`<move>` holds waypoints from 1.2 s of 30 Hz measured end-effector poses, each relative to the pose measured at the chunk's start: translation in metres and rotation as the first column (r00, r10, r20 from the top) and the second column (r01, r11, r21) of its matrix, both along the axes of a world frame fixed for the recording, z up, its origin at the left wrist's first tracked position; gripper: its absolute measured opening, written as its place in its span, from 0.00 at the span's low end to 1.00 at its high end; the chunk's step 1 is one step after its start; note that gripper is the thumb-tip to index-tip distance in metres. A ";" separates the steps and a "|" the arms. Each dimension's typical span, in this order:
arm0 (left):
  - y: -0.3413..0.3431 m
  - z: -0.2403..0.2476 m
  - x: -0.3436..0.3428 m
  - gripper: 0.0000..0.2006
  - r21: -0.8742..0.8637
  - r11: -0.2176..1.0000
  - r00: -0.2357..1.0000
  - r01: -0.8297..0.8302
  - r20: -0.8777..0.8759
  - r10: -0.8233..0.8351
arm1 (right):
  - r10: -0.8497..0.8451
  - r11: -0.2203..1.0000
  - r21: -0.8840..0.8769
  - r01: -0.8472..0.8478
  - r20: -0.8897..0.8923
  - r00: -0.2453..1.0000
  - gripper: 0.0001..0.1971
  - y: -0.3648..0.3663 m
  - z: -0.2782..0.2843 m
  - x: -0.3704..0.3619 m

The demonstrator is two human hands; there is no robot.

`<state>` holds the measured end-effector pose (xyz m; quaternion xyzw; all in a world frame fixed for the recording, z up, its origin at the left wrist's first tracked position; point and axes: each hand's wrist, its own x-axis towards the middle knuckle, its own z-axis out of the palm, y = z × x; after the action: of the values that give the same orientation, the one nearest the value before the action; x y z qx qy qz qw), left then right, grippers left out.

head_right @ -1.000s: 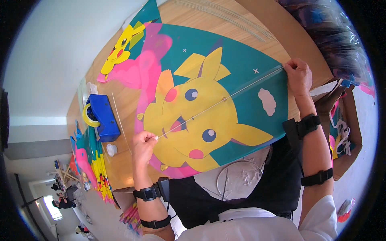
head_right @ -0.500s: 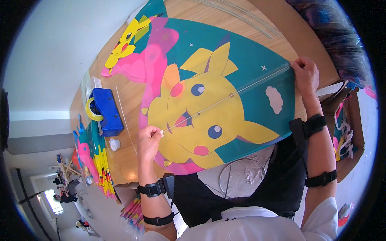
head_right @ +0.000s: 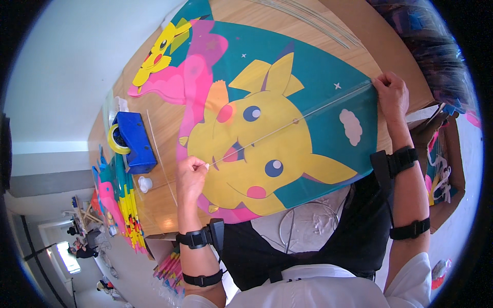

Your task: Assembling plastic kites by attaching supports, strings, and tape.

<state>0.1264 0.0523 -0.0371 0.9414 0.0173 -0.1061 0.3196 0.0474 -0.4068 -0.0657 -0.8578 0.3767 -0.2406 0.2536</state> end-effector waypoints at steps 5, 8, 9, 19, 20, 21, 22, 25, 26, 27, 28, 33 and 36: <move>0.002 0.002 0.005 0.10 0.157 0.985 0.995 -0.067 0.081 0.055 | -0.017 0.999 0.028 0.019 -0.070 0.997 0.09 -0.003 0.005 0.000; 0.027 -0.006 0.011 0.13 0.034 0.995 0.996 -0.095 0.000 0.095 | -0.005 1.000 0.029 0.008 -0.092 0.996 0.09 -0.006 0.009 0.001; 0.032 -0.007 0.010 0.13 0.006 0.995 0.995 -0.103 0.015 0.103 | -0.001 1.000 0.022 0.002 -0.082 0.997 0.09 -0.007 0.010 0.000; -0.112 -0.005 -0.074 0.36 0.478 0.782 0.807 0.400 0.221 -0.548 | -0.033 0.996 0.075 0.039 -0.074 0.997 0.06 0.000 0.013 0.003; -0.127 -0.005 -0.077 0.37 0.465 0.774 0.801 0.431 0.197 -0.565 | -0.040 0.998 0.045 0.043 -0.050 0.998 0.05 0.000 0.012 0.001; -0.146 -0.002 -0.077 0.37 0.442 0.758 0.767 0.479 0.208 -0.606 | -0.047 0.999 0.016 0.047 -0.027 0.999 0.05 -0.001 0.012 0.001; -0.165 -0.001 -0.075 0.36 0.424 0.740 0.738 0.522 0.212 -0.641 | -0.042 0.996 0.079 0.045 -0.045 0.998 0.05 0.000 0.010 0.003; -0.230 -0.009 -0.065 0.35 0.392 0.669 0.622 0.632 0.259 -0.739 | -0.035 0.999 0.031 0.035 0.003 0.999 0.04 0.000 0.006 -0.001; -0.251 -0.011 -0.061 0.34 0.390 0.642 0.578 0.660 0.282 -0.766 | -0.035 0.999 0.030 0.034 0.035 0.999 0.04 -0.001 0.007 -0.002; -0.272 -0.011 -0.059 0.34 0.380 0.609 0.532 0.696 0.297 -0.793 | -0.036 0.999 0.036 0.034 0.049 0.998 0.04 -0.001 0.008 -0.004; -0.290 -0.012 -0.056 0.34 0.373 0.576 0.489 0.727 0.308 -0.816 | -0.032 0.999 0.045 0.029 0.063 0.998 0.04 -0.001 0.008 -0.003; -0.345 -0.002 -0.012 0.25 0.335 0.522 0.378 0.784 0.410 -0.830 | 0.004 0.940 0.337 -0.055 0.149 0.989 0.05 -0.007 0.019 -0.008; -0.366 0.010 0.010 0.16 -0.051 0.512 0.496 0.858 0.347 -0.796 | -0.042 0.916 0.390 -0.098 0.333 0.942 0.05 -0.003 0.021 -0.011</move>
<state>0.1367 -0.3139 -0.0276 0.7962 -0.4955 -0.1140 0.3280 0.0362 -0.4098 -0.0448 -0.7393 0.3569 -0.2968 0.4878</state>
